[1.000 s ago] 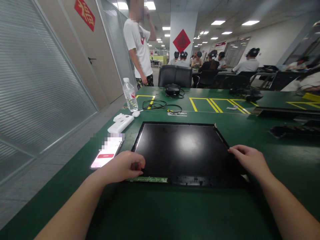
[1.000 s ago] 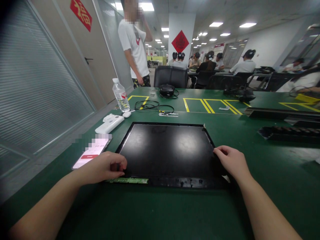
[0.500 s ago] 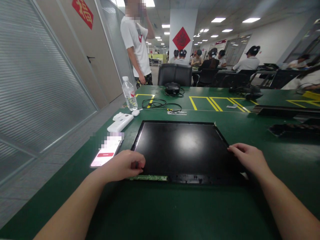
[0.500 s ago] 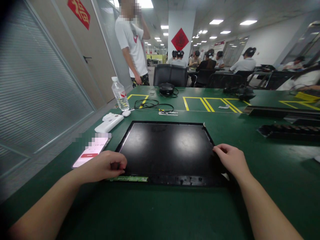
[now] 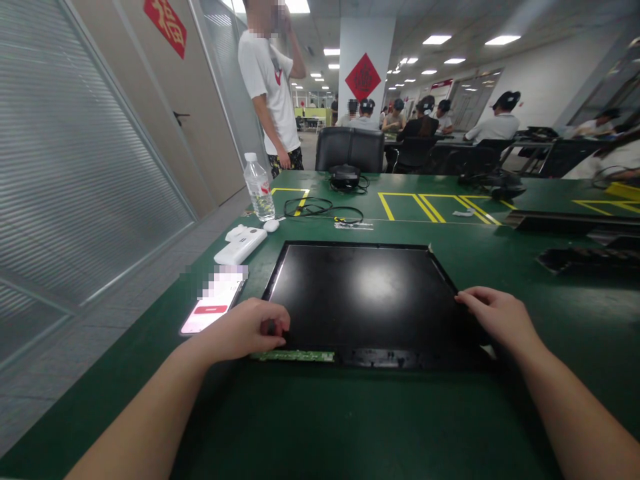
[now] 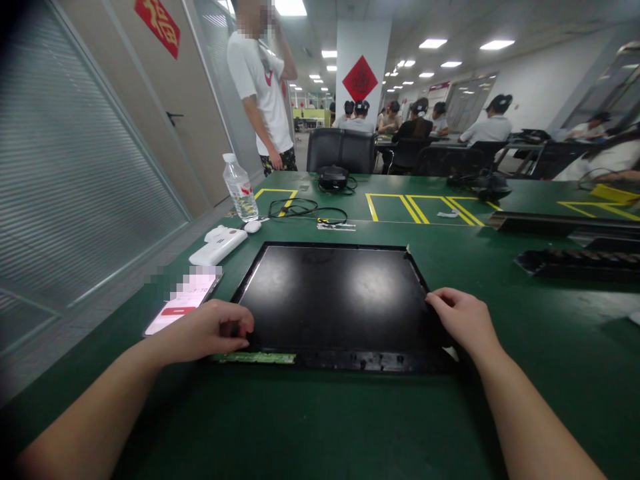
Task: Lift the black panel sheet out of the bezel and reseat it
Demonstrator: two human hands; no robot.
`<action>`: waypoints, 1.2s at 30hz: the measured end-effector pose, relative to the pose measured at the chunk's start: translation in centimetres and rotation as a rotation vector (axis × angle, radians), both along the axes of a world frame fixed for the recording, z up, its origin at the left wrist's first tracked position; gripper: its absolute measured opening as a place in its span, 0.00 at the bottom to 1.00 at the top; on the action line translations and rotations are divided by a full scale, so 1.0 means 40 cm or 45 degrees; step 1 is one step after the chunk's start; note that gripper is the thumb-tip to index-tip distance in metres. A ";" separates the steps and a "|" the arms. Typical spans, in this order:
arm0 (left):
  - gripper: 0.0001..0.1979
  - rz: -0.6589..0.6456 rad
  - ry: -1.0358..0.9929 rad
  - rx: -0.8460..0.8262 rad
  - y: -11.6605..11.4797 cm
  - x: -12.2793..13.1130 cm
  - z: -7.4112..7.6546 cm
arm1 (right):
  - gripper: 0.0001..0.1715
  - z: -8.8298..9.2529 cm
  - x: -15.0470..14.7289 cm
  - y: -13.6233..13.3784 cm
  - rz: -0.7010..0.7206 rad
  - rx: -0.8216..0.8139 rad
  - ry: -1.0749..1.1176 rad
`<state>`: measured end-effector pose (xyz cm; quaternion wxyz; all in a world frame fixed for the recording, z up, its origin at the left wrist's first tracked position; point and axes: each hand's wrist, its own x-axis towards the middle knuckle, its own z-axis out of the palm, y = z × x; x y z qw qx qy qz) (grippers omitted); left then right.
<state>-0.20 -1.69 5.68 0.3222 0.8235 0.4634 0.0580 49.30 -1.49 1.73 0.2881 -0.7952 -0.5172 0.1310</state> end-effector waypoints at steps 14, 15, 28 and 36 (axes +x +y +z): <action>0.23 0.423 0.390 0.698 0.065 -0.052 -0.100 | 0.22 -0.007 0.003 0.001 0.033 0.024 0.009; 0.24 0.426 0.417 0.684 0.065 -0.051 -0.103 | 0.22 -0.005 0.001 0.000 0.034 0.023 0.010; 0.27 0.408 0.309 0.583 0.073 -0.038 -0.104 | 0.20 0.000 -0.002 -0.004 0.053 0.078 0.012; 0.29 0.370 0.335 0.529 0.072 -0.035 -0.092 | 0.20 0.002 0.000 -0.002 0.033 0.043 0.015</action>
